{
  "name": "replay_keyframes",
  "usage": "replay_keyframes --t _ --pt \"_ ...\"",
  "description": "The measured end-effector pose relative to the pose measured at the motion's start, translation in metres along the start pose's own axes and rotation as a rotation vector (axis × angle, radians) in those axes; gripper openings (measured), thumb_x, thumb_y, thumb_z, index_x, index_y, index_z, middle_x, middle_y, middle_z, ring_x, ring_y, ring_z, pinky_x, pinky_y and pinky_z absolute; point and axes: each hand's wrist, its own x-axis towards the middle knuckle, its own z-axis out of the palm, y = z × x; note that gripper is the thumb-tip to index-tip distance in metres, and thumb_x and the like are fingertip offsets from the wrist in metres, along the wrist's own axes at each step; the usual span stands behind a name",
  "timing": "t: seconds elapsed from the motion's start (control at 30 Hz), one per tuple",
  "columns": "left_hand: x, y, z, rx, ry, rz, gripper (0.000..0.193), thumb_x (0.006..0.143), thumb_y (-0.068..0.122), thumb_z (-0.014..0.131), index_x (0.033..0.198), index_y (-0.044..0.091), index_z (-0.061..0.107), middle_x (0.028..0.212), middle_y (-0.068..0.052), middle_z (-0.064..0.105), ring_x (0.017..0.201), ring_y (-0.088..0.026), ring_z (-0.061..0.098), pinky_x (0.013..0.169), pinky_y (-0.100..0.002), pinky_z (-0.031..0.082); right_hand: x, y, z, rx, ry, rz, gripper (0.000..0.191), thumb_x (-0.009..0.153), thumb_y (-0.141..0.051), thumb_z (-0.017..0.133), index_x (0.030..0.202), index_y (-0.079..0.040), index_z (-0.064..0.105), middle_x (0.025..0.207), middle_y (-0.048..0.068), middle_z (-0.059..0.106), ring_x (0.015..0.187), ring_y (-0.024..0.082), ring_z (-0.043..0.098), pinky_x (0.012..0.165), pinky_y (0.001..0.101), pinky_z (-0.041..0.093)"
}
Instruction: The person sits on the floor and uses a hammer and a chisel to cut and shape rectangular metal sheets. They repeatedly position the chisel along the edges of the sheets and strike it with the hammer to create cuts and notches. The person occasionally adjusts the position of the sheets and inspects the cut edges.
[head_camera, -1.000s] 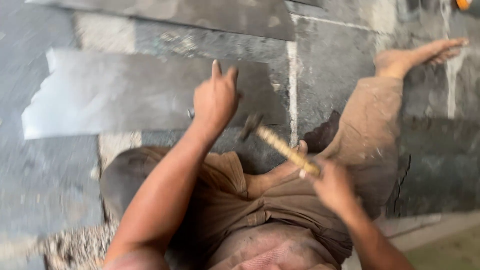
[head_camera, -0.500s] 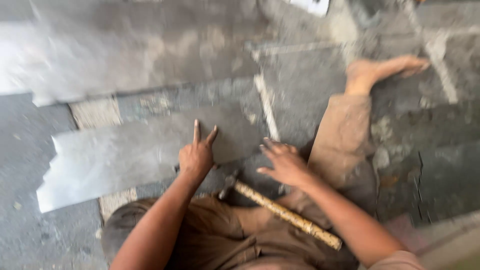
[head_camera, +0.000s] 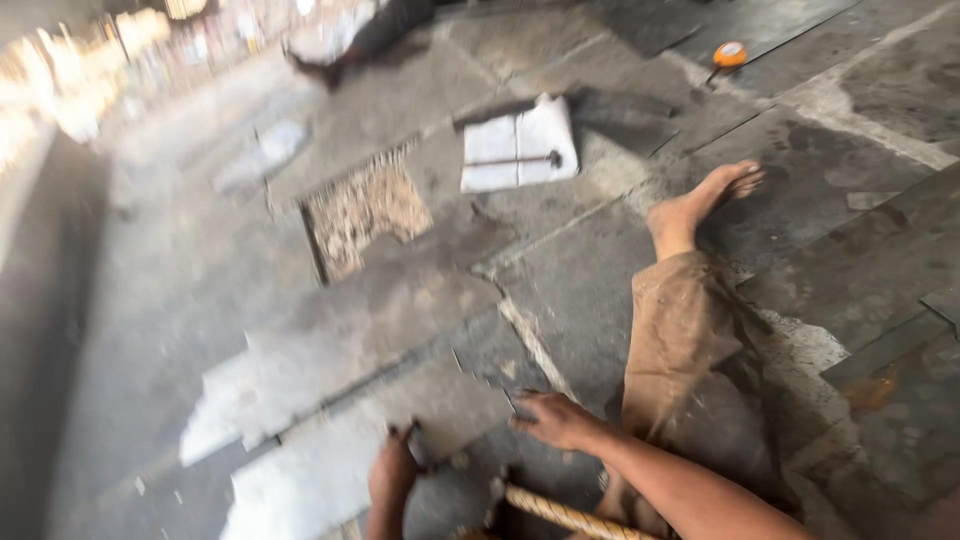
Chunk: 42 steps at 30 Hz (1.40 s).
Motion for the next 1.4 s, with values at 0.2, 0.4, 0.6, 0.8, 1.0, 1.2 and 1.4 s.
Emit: replay_keyframes --t 0.2,0.4,0.6,0.8,1.0,1.2,1.4 --pt "-0.035 0.012 0.001 -0.423 -0.063 -0.28 0.044 0.086 0.04 0.077 0.117 0.009 0.076 0.094 -0.014 0.083 0.077 -0.029 0.074 0.075 -0.04 0.06 -0.003 0.031 -0.083 0.987 0.486 0.102 0.058 0.109 -0.052 0.041 0.111 -0.005 0.075 0.093 0.016 0.071 0.076 0.024 0.063 0.07 0.0349 0.052" --pt "-0.049 -0.005 -0.001 -0.725 -0.125 -0.46 0.047 0.096 0.042 0.063 0.112 0.0 0.076 0.08 -0.012 0.081 0.054 -0.022 0.067 0.058 -0.036 0.054 -0.053 0.046 -0.156 1.659 0.696 -0.115 0.08 0.104 -0.067 0.026 0.122 0.002 0.061 0.119 0.023 0.07 0.108 0.033 0.069 0.091 0.0449 0.056" --pt "-0.063 -0.029 0.012 -0.665 -0.117 -0.39 0.051 0.094 0.044 0.065 0.096 -0.005 0.079 0.072 -0.02 0.079 0.059 -0.024 0.073 0.064 -0.038 0.059 -0.07 0.042 -0.164 1.81 0.766 -0.161 0.095 0.095 -0.078 0.031 0.136 0.004 0.055 0.138 0.027 0.06 0.128 0.039 0.06 0.107 0.046 0.05" --pt "-0.059 -0.015 0.029 -0.014 -0.357 -0.079 0.049 0.085 0.058 0.076 0.104 0.013 0.08 0.098 -0.011 0.079 0.096 -0.024 0.077 0.093 -0.038 0.058 -0.068 0.043 -0.156 1.782 0.671 -0.302 0.099 0.092 -0.081 0.038 0.141 0.004 0.052 0.143 0.029 0.055 0.132 0.041 0.056 0.111 0.0507 0.044" --pt "-0.059 -0.006 0.042 0.173 -0.456 -0.023 0.037 0.085 0.044 0.08 0.112 0.019 0.074 0.108 -0.006 0.076 0.108 -0.025 0.074 0.1 -0.04 0.057 -0.074 0.041 -0.15 1.721 0.64 -0.283 0.1 0.089 -0.082 0.039 0.139 0.004 0.051 0.14 0.03 0.057 0.132 0.041 0.056 0.113 0.0504 0.044" --pt "-0.066 -0.013 0.042 0.039 -0.347 -0.057 0.025 0.089 0.037 0.078 0.108 0.02 0.075 0.1 -0.004 0.079 0.094 -0.021 0.079 0.09 -0.036 0.062 -0.076 0.053 -0.141 1.682 0.64 -0.324 0.099 0.092 -0.082 0.039 0.14 0.004 0.051 0.137 0.031 0.058 0.13 0.042 0.056 0.111 0.0519 0.043" --pt "-0.088 -0.015 0.023 -0.174 -0.072 -0.056 0.023 0.086 0.03 0.08 0.098 0.011 0.079 0.09 -0.011 0.079 0.083 -0.027 0.077 0.078 -0.038 0.06 -0.063 0.053 -0.13 1.669 0.581 -0.317 0.097 0.097 -0.081 0.033 0.137 0.004 0.055 0.137 0.031 0.059 0.129 0.044 0.057 0.11 0.0527 0.044"
